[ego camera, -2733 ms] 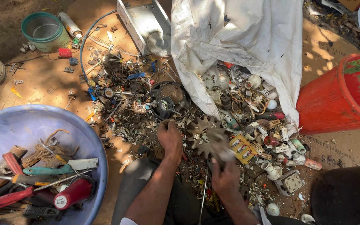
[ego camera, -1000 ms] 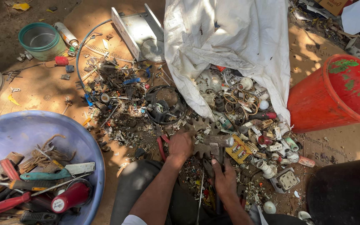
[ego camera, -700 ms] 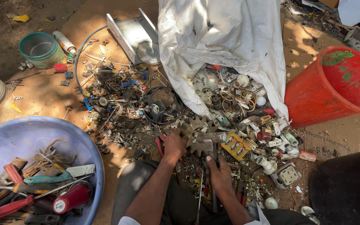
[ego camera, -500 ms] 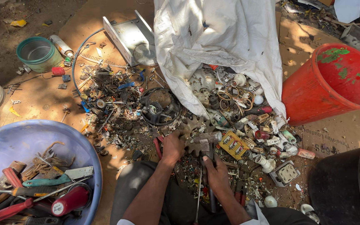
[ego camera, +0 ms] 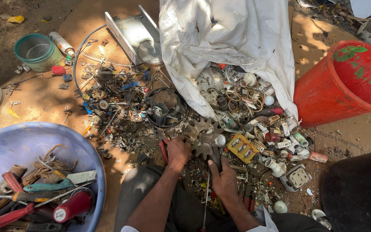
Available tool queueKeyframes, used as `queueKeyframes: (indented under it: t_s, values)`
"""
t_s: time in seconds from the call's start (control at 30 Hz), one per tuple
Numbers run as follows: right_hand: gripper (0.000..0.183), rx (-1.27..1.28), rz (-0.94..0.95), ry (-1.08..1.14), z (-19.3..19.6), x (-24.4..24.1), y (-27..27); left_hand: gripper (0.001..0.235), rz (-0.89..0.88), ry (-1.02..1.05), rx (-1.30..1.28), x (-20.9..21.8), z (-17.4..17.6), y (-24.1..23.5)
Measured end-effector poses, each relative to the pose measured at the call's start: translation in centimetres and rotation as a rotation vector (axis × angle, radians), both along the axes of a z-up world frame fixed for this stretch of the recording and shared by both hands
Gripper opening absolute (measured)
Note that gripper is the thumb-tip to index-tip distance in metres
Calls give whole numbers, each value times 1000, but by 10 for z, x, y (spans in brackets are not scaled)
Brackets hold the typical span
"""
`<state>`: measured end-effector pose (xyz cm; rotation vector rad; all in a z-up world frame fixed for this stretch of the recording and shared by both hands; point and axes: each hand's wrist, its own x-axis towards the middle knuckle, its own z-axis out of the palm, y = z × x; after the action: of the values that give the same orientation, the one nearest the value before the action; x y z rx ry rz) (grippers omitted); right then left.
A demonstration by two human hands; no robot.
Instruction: The person sits on the ground surrounded by electronic waste and uses a hammer and pliers to break apart and disassemble various small electronic components. They repeatedly strike items against a metal gear to separate parts and extract materials.
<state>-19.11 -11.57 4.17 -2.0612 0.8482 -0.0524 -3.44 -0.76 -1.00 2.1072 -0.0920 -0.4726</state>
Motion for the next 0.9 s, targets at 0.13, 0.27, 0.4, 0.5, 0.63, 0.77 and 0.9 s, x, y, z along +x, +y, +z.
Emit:
queueKeyframes:
  t_s: [0.13,0.27,0.4,0.5,0.63,0.77,0.9]
  values:
    - [49,-221,162,107,2,13,1,20,13,124,23,1,5,-1]
    - [53,-151,122,210,10,19,2,18,51,-20,-12,1,8,-1]
    - [49,-368,118,-357,14,9,6,17,63,-38,6,1,3,-1]
    - [47,-354,167,-275,14,11,10,18,76,-47,18,0,3,2]
    - [47,-293,195,73,18,23,-2,19,70,11,-19,0,11,0]
    - [52,-333,104,-314,14,12,-4,18,69,10,-41,-2,-3,1]
    - [47,-314,109,-371,8,7,-1,18,45,-124,-10,-2,-17,-6]
